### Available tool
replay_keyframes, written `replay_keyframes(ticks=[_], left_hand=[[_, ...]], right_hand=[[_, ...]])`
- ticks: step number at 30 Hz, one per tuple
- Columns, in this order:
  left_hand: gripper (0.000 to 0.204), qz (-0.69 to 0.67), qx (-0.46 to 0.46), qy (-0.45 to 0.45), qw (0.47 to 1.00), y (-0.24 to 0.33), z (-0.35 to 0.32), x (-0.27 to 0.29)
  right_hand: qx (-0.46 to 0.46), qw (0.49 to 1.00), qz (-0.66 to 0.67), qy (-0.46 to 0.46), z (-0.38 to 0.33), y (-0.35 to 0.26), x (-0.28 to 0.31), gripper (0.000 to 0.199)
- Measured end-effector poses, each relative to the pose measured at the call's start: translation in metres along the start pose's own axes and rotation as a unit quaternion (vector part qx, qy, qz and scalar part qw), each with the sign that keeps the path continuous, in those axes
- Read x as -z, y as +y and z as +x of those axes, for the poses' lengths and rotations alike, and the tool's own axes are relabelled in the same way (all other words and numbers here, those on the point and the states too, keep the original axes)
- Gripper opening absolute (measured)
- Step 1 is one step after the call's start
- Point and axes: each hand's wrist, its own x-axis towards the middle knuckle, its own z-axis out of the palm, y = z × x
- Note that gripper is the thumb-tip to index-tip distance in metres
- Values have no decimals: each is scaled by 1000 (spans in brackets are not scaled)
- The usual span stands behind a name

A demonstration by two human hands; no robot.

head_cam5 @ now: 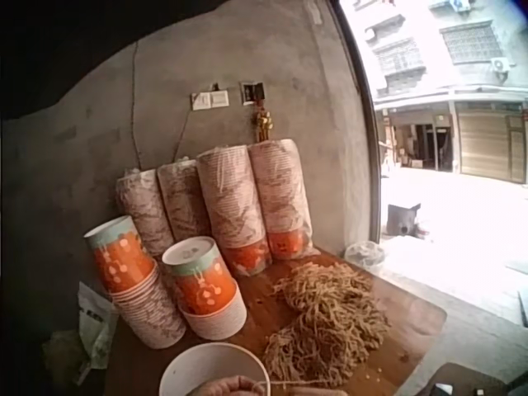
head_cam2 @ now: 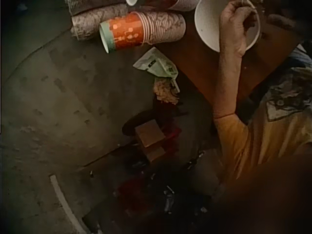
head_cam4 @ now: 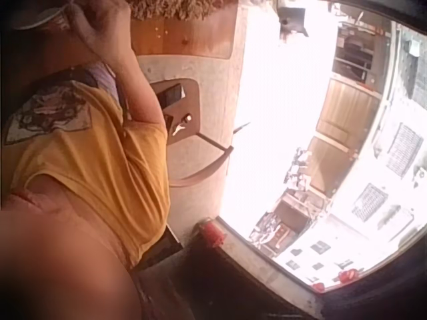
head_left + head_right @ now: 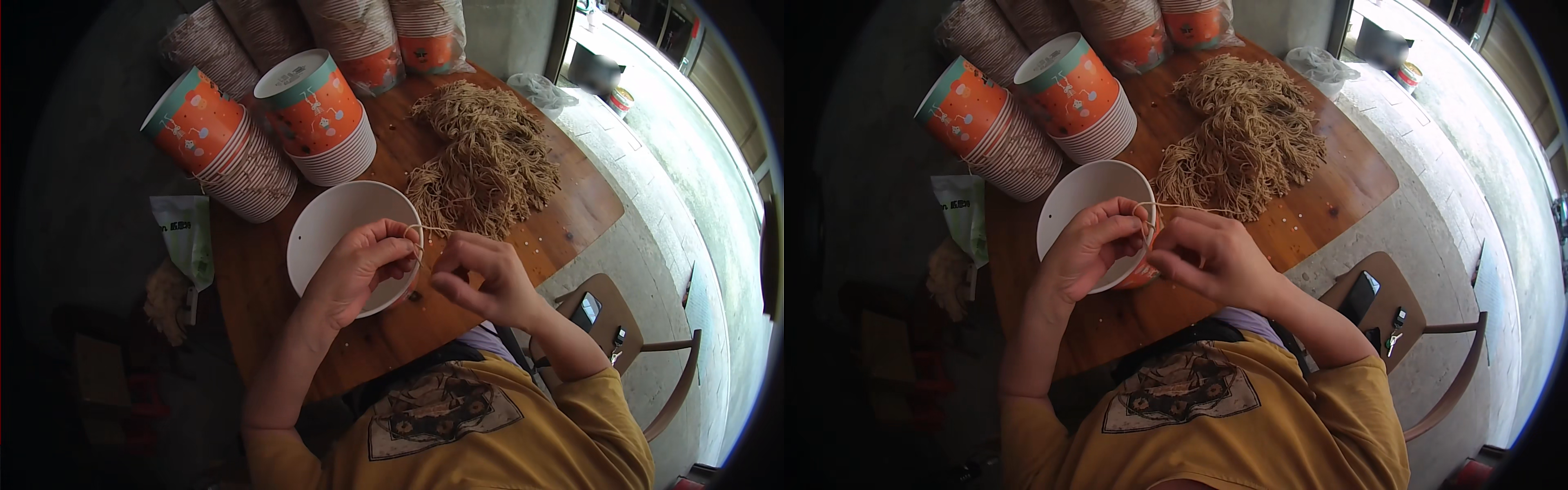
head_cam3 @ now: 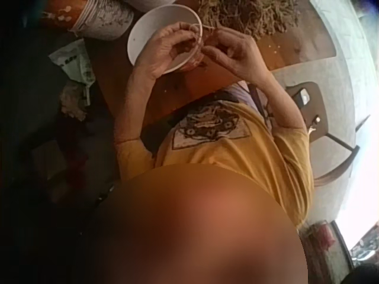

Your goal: Manually attaching fiber string handles to pre-printed paper buckets or food containers.

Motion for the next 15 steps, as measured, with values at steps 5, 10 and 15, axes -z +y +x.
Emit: replay_keyframes(ticks=[5,10,15], left_hand=[[11,-32,-6,-3,999,-6,4,1],[10,-65,-18,11,998,-6,6,0],[7,-61,-26,26,997,-3,5,-4]], right_hand=[[-63,995,44,70,2,23,2,12],[-146,986,48,57,1,23,-11,15],[-209,959,165,98,-4,34,-30,15]])
